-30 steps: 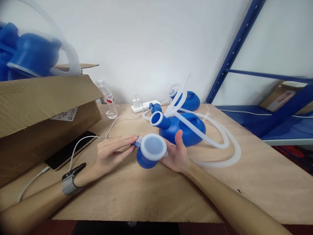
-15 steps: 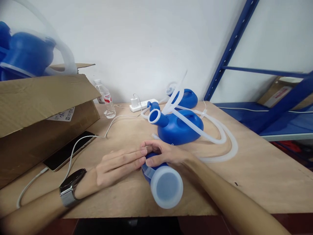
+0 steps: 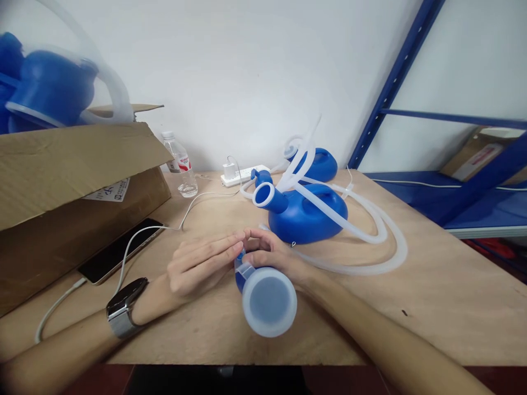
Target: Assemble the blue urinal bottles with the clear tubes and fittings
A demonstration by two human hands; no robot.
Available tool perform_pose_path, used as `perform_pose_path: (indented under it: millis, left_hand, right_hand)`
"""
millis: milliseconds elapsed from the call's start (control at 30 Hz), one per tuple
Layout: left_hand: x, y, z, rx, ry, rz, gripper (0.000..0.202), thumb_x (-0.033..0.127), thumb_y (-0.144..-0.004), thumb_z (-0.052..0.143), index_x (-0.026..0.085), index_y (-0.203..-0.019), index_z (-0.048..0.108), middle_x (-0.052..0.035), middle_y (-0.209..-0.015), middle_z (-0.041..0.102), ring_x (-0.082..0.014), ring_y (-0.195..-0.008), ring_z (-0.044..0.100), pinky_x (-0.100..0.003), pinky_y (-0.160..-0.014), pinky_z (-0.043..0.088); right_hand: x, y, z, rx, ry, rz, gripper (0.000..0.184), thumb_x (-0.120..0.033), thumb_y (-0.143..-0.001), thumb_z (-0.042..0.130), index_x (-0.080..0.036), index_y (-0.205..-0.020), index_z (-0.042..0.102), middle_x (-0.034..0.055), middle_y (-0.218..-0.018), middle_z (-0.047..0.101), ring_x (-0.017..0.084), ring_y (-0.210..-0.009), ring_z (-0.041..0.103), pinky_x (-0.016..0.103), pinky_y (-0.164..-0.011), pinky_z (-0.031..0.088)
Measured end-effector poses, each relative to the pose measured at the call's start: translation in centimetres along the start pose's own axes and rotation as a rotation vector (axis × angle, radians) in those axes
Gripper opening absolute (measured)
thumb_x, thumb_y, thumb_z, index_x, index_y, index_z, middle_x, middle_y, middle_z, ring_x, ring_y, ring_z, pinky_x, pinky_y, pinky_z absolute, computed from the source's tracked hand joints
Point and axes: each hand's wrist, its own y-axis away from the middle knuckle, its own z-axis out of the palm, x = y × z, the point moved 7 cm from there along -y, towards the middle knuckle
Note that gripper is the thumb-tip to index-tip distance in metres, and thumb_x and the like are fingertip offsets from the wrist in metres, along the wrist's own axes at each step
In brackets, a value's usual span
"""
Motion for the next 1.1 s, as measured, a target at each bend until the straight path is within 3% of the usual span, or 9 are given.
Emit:
perform_pose_path:
  millis: [100, 300, 500, 567, 633, 700, 800, 933, 1100]
  left_hand:
    - [-0.5, -0.1, 0.4, -0.006, -0.002, -0.016, 0.052, 0.005, -0.095, 0.067, 0.013, -0.145, 0.058, -0.0148, -0.125, 0.078, -0.0241, -0.120, 0.074, -0.035, -0.100, 0.066]
    - [-1.6, -0.5, 0.6, -0.126, 0.140, -0.092, 0.053, 0.005, -0.096, 0.057, 0.017, -0.148, 0.056, -0.0158, -0.140, 0.070, -0.0244, -0.128, 0.069, -0.038, -0.104, 0.064]
    - [-3.0, -0.9, 0.3, -0.240, 0.387, -0.340, 0.056, 0.011, -0.093, 0.053, 0.021, -0.148, 0.057, -0.0152, -0.159, 0.053, -0.0320, -0.147, 0.052, -0.056, -0.118, 0.049]
    - [-3.6, -1.0, 0.1, -0.197, 0.405, -0.468, 0.041, 0.018, -0.096, 0.056, 0.021, -0.135, 0.066, -0.0147, -0.148, 0.063, -0.0317, -0.137, 0.061, -0.053, -0.113, 0.053]
    - [-4.4, -0.8, 0.1, -0.167, 0.373, -0.642, 0.017, 0.025, -0.097, 0.059, 0.020, -0.104, 0.074, -0.0112, -0.116, 0.076, -0.0264, -0.109, 0.072, -0.044, -0.097, 0.060]
    - [-5.1, -0.1, 1.0, -0.228, 0.391, -0.845, 0.022, 0.032, -0.096, 0.063, 0.018, -0.081, 0.069, -0.0062, -0.089, 0.073, -0.0198, -0.084, 0.069, -0.034, -0.079, 0.059]
    - [-5.4, 1.3, 2.9, -0.330, 0.612, -1.086, 0.026, 0.041, -0.092, 0.068, 0.017, -0.082, 0.070, -0.0041, -0.084, 0.072, -0.0167, -0.076, 0.065, -0.028, -0.069, 0.054]
    - [-5.9, 2.4, 3.8, -0.240, 0.963, -1.223, 0.032, 0.047, -0.091, 0.067, 0.017, -0.082, 0.071, -0.0055, -0.085, 0.071, -0.0190, -0.082, 0.066, -0.030, -0.075, 0.057]
    - [-5.8, 2.6, 4.0, -0.306, 0.974, -1.315, 0.032, 0.045, -0.083, 0.076, 0.017, -0.072, 0.065, -0.0001, -0.072, 0.062, -0.0140, -0.072, 0.057, -0.026, -0.072, 0.052]
  right_hand:
    - [-0.1, 0.0, 0.0, 0.019, 0.028, -0.038, 0.047, -0.045, -0.072, 0.089, -0.019, -0.104, 0.067, 0.0016, -0.083, 0.072, 0.013, -0.061, 0.062, 0.025, -0.058, 0.047]
    - [-0.1, 0.0, 0.6, 0.031, 0.055, -0.104, 0.043, -0.048, -0.076, 0.086, -0.020, -0.102, 0.067, 0.0006, -0.078, 0.070, 0.012, -0.058, 0.058, 0.025, -0.056, 0.044]
    - [-0.9, 0.4, 0.0, 0.218, 0.110, -0.193, 0.040, -0.049, -0.075, 0.086, -0.022, -0.086, 0.058, 0.0013, -0.082, 0.069, 0.015, -0.067, 0.060, 0.028, -0.062, 0.046]
    - [-1.7, 0.7, -0.9, 0.339, 0.183, -0.225, 0.039, -0.048, -0.076, 0.085, -0.023, -0.086, 0.056, 0.0013, -0.084, 0.069, 0.017, -0.072, 0.061, 0.030, -0.065, 0.047]
    - [-2.7, 1.2, -1.6, 0.445, 0.298, -0.294, 0.037, -0.044, -0.075, 0.086, -0.024, -0.085, 0.056, 0.0003, -0.084, 0.068, 0.017, -0.076, 0.061, 0.030, -0.069, 0.047]
    - [-3.4, 1.4, -1.9, 0.512, 0.380, -0.359, 0.036, -0.042, -0.076, 0.086, -0.024, -0.084, 0.057, -0.0005, -0.083, 0.067, 0.017, -0.077, 0.061, 0.031, -0.072, 0.047]
    - [-3.4, 1.4, -2.0, 0.544, 0.430, -0.383, 0.034, -0.043, -0.078, 0.084, -0.024, -0.084, 0.056, -0.0003, -0.084, 0.067, 0.018, -0.079, 0.062, 0.033, -0.075, 0.048]
    - [-2.8, 1.3, -2.0, 0.570, 0.476, -0.382, 0.034, -0.045, -0.078, 0.083, -0.024, -0.083, 0.056, 0.0001, -0.083, 0.066, 0.019, -0.080, 0.063, 0.034, -0.075, 0.049]
    - [-2.3, 1.1, -1.8, 0.538, 0.554, -0.387, 0.030, -0.043, -0.082, 0.080, -0.024, -0.083, 0.057, 0.0010, -0.085, 0.066, 0.019, -0.080, 0.061, 0.035, -0.077, 0.048]
